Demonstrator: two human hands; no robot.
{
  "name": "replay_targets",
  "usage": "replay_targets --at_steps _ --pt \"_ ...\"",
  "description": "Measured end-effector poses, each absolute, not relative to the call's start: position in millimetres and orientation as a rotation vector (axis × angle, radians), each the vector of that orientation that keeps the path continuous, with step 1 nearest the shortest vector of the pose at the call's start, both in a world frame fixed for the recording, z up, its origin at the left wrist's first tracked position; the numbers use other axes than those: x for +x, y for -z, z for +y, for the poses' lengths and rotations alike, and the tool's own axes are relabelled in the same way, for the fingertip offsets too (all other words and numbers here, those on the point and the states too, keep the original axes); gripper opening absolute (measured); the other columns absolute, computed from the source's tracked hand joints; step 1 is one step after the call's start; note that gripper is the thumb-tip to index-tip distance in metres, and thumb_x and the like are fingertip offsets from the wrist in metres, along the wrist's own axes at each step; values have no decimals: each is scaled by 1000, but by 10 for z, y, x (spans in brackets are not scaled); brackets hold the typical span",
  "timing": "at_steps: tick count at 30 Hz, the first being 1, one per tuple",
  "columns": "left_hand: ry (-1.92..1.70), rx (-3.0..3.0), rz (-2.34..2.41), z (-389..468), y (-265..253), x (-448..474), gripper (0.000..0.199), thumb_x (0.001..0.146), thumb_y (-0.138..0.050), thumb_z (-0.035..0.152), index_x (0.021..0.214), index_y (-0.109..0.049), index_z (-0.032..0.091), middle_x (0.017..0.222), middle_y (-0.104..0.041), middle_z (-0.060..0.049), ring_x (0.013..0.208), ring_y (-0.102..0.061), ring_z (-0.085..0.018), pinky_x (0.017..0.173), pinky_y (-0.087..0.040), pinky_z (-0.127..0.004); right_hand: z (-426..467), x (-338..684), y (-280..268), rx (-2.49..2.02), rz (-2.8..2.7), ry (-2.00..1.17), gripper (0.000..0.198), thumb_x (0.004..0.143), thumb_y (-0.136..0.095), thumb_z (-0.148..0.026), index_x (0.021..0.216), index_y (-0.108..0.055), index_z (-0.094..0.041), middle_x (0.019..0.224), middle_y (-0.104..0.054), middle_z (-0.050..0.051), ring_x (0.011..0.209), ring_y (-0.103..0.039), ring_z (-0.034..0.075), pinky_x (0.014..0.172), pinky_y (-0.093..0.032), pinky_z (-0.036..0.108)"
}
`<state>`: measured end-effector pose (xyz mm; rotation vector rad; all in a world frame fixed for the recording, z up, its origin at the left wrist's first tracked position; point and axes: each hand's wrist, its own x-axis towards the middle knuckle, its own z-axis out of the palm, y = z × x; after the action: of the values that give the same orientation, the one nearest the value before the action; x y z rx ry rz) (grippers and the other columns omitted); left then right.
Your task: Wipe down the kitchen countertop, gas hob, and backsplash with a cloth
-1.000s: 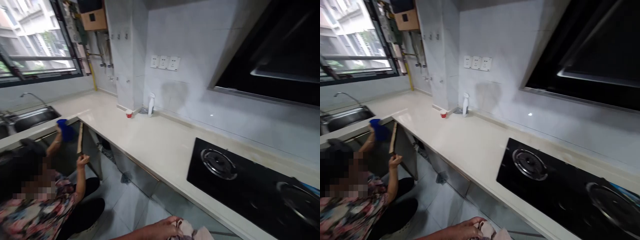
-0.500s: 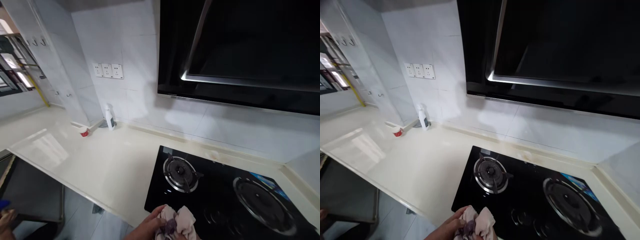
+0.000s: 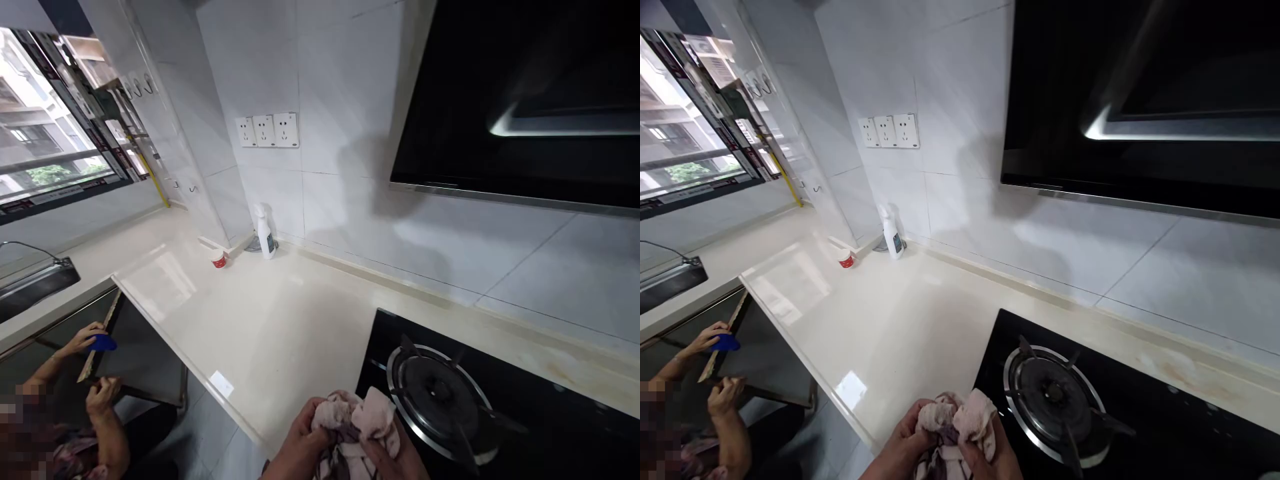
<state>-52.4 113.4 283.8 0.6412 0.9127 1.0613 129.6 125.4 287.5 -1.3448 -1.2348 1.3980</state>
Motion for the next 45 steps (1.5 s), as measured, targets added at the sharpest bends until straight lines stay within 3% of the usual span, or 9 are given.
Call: replay_targets --at_steps 6,10,16,21,28,33,37,40,45 --pt "-844 1503 1226 1351 -2686 -1181 68 77 -73 38 140 -52 24 136 -55 -14 134 -44 -30 118 -31 -50 1608 989 -2588 -1682 -1346 -829 72 82 -59 -61 141 -43 -22 143 -47 16 127 -52 32 102 -48 48" --pt "-649 1637 1133 1307 -2513 -1732 57 86 -58 25 143 -50 27 126 -66 -9 115 -61 -21 105 -48 -41 1588 516 -2399 -1802 -1566 -625 68 90 -46 -62 143 -47 -20 148 -42 19 138 -41 36 109 -40 55" --pt "-711 2132 1751 1705 -2210 -2614 46 90 -44 17 132 -60 26 134 -61 -9 130 -53 -25 106 -50 -45 1601 -332 -2188 -2113 -1873 -309 49 84 -63 -53 128 -66 -31 158 -34 13 146 -23 47 110 -19 72" --pt "-720 2287 1783 2110 -2038 -3012 44 95 -40 20 135 -59 26 142 -57 -8 138 -44 -25 111 -45 -45 1504 -116 -1958 -1964 -2071 -161 37 79 -70 -42 114 -69 -32 157 -40 8 147 -27 40 114 -22 62" --pt "-559 2609 1810 2204 -1827 -3236 41 96 -52 35 135 -60 27 149 -53 -9 138 -46 -28 111 -40 -49 2621 418 -1900 -2081 -1959 189 45 81 -64 -33 124 -65 -20 151 -41 18 136 -38 40 110 -31 56" --pt "-555 2676 1806 2190 -1869 -3264 41 94 -55 32 135 -59 28 149 -54 -8 138 -47 -28 109 -42 -47 4025 551 -1987 -2294 -1758 167 56 87 -57 -43 138 -56 -20 157 -29 20 138 -33 41 109 -25 58" --pt "-474 2655 1824 2173 -1916 -3256 40 94 -55 33 134 -59 29 150 -52 -8 139 -47 -28 108 -43 -48 4789 276 -2168 -2334 -1730 -102 59 88 -54 -50 141 -53 -26 158 -30 17 142 -27 43 110 -19 61" --pt "-470 2653 1818 2181 -1920 -3275 39 94 -56 35 132 -61 29 148 -54 -8 136 -49 -28 106 -43 -48 4809 -295 -2302 -2135 -1964 -268 53 87 -59 -46 137 -57 -28 156 -36 13 141 -28 41 110 -19 60" --pt "-551 2675 1811 2243 -1845 -3324 39 93 -58 36 130 -63 30 146 -57 -7 134 -51 -28 104 -45 -44 3907 -1110 -2184 -1488 -2361 -372 48 79 -72 -39 126 -62 -34 146 -47 7 128 -41 35 105 -30 51"
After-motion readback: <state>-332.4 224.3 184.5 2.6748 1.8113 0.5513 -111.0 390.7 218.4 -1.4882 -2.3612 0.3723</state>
